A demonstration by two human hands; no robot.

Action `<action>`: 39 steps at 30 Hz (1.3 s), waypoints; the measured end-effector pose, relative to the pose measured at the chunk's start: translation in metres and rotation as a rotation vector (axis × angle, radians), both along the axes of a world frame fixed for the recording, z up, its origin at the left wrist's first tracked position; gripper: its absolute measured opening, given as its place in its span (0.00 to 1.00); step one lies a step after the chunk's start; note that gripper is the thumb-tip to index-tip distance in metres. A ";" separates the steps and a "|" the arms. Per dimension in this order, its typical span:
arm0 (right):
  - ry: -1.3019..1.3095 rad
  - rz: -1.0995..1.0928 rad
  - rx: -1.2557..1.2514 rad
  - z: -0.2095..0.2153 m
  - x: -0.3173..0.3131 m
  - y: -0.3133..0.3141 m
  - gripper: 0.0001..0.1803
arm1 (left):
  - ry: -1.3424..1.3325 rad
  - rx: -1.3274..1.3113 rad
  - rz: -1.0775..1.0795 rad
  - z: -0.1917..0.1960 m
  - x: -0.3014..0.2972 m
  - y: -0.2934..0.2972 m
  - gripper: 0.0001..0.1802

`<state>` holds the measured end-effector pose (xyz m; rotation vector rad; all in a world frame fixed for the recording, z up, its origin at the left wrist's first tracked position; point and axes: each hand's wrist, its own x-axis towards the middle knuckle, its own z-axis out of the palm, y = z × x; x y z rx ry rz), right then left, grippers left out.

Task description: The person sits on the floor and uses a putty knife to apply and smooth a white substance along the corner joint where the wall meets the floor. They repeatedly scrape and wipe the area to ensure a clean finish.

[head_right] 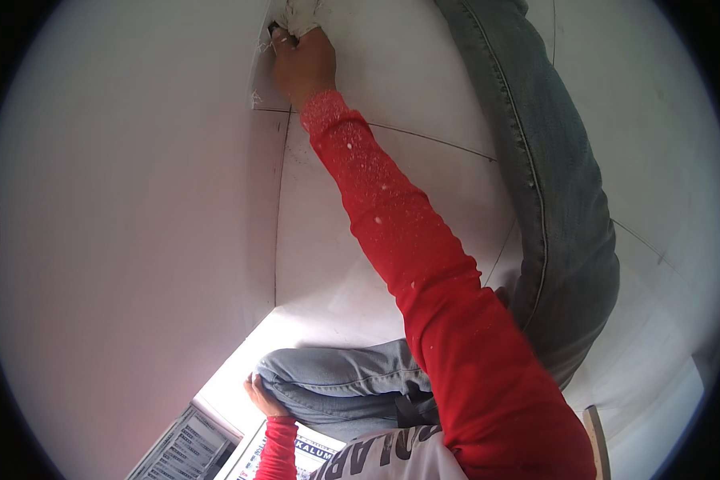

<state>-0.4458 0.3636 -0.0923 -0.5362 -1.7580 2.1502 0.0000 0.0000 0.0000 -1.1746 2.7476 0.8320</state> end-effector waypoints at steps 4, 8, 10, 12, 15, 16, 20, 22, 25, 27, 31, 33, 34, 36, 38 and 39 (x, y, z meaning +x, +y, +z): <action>0.103 -0.045 -0.062 -0.008 0.036 -0.055 0.17 | 0.059 -0.064 -0.027 0.004 0.008 -0.017 0.25; -0.075 0.032 -0.028 -0.008 0.006 -0.020 0.18 | 0.018 -0.056 -0.013 0.010 -0.003 -0.004 0.25; -0.116 0.038 -0.072 0.004 -0.012 -0.009 0.18 | 0.054 -0.008 0.041 0.010 -0.009 0.000 0.24; -0.047 0.010 -0.028 0.011 0.002 -0.022 0.18 | 0.088 0.032 0.091 0.012 -0.003 -0.011 0.24; 0.226 -0.099 -0.145 0.002 0.046 -0.072 0.16 | 0.100 0.048 0.105 0.011 -0.001 -0.013 0.23; 0.186 -0.069 -0.079 -0.001 0.045 -0.069 0.16 | 0.094 0.042 0.097 0.010 0.000 -0.011 0.23; 0.027 -0.036 0.019 0.003 -0.013 -0.005 0.16 | 0.042 -0.015 -0.023 0.008 -0.004 -0.005 0.23; -0.050 -0.024 0.001 0.009 -0.015 -0.007 0.15 | 0.040 -0.031 -0.020 0.011 -0.008 0.000 0.23; 0.104 -0.099 -0.037 0.001 0.019 -0.050 0.15 | 0.094 0.065 0.086 0.012 -0.006 -0.007 0.23; 0.124 -0.090 0.001 -0.006 0.032 -0.063 0.14 | 0.098 0.071 0.096 0.013 -0.001 -0.009 0.23; 0.015 -0.048 -0.069 0.007 -0.010 -0.012 0.16 | 0.050 -0.002 0.020 0.011 -0.007 0.000 0.22; -0.045 -0.029 -0.124 0.017 -0.018 -0.002 0.16 | 0.052 -0.008 0.032 0.012 -0.012 0.004 0.22; -0.129 0.012 -0.082 0.021 -0.012 -0.006 0.16 | 0.051 -0.011 0.041 0.016 -0.014 0.007 0.22; 0.020 -0.085 -0.044 0.015 0.012 -0.035 0.15 | 0.063 -0.007 0.047 0.017 -0.018 0.010 0.22; 0.250 -0.159 -0.045 -0.001 0.030 -0.065 0.15 | 0.064 -0.016 0.040 0.017 -0.011 0.005 0.23; 0.246 -0.108 -0.029 0.000 0.037 -0.064 0.15 | 0.056 -0.021 0.027 0.018 -0.008 0.002 0.23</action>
